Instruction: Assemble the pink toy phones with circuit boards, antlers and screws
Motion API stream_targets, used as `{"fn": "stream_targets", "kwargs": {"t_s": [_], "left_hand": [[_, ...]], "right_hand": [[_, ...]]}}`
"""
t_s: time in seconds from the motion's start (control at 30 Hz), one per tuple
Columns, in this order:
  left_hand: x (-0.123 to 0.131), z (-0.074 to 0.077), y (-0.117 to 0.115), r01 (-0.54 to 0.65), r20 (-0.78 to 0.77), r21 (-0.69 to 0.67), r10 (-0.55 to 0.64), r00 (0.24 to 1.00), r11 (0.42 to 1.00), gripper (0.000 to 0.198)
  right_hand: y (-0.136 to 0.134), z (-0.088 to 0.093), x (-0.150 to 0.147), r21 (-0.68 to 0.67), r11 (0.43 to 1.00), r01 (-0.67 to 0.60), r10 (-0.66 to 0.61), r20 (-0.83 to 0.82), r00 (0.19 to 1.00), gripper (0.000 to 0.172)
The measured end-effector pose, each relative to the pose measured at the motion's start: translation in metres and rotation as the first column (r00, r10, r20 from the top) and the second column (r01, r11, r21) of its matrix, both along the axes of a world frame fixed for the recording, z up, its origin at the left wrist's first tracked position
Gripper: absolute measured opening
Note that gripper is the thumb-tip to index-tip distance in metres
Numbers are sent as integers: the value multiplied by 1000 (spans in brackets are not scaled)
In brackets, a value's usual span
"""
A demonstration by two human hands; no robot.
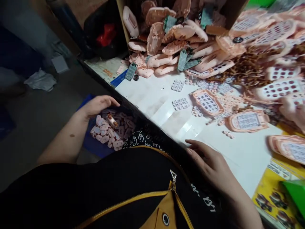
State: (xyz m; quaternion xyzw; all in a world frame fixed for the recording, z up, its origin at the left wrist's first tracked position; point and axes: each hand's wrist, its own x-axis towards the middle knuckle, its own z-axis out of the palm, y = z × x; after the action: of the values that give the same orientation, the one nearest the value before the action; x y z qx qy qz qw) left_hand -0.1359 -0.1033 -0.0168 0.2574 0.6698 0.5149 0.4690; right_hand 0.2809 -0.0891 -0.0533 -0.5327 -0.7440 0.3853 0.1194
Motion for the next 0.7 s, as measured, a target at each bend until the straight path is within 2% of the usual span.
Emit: {"fn": "stream_targets", "kwargs": {"t_s": [0.07, 0.17, 0.27, 0.37, 0.4, 0.47, 0.57, 0.63, 0.7], "left_hand": [[-6, 10, 9, 73, -160, 77, -60, 985, 994, 16], [15, 12, 37, 107, -216, 158, -71, 974, 982, 23], [47, 5, 82, 227, -291, 246, -151, 945, 942, 21], [69, -1, 139, 387, -453, 306, -225, 863, 870, 15], [74, -2, 160, 424, -523, 301, -224, 822, 854, 15], [78, -3, 201, 482, -665, 230, -225, 712, 846, 29], [76, -3, 250, 435, -777, 57, -234, 585, 898, 53], [72, -3, 270, 407, -775, -29, -278, 568, 913, 60], [67, -4, 279, 422, -705, -13, -307, 639, 907, 59]], "right_hand": [[5, -6, 2, -22, 1000, 4, -4, 10, 1000, 51], [11, -14, -1, -27, 1000, -1, 0, -34, 999, 46], [12, -24, -4, 18, 992, 124, -120, -155, 981, 38], [10, -34, -8, 32, 959, 282, -264, -269, 926, 35], [9, -36, -9, 39, 953, 302, -279, -282, 918, 34], [10, -34, -13, 76, 951, 299, -267, -285, 921, 31], [13, -25, -19, 149, 947, 285, -233, -294, 927, 30], [14, -21, -20, 169, 944, 284, -224, -305, 926, 31], [13, -23, -19, 146, 948, 282, -226, -313, 923, 31]]}}
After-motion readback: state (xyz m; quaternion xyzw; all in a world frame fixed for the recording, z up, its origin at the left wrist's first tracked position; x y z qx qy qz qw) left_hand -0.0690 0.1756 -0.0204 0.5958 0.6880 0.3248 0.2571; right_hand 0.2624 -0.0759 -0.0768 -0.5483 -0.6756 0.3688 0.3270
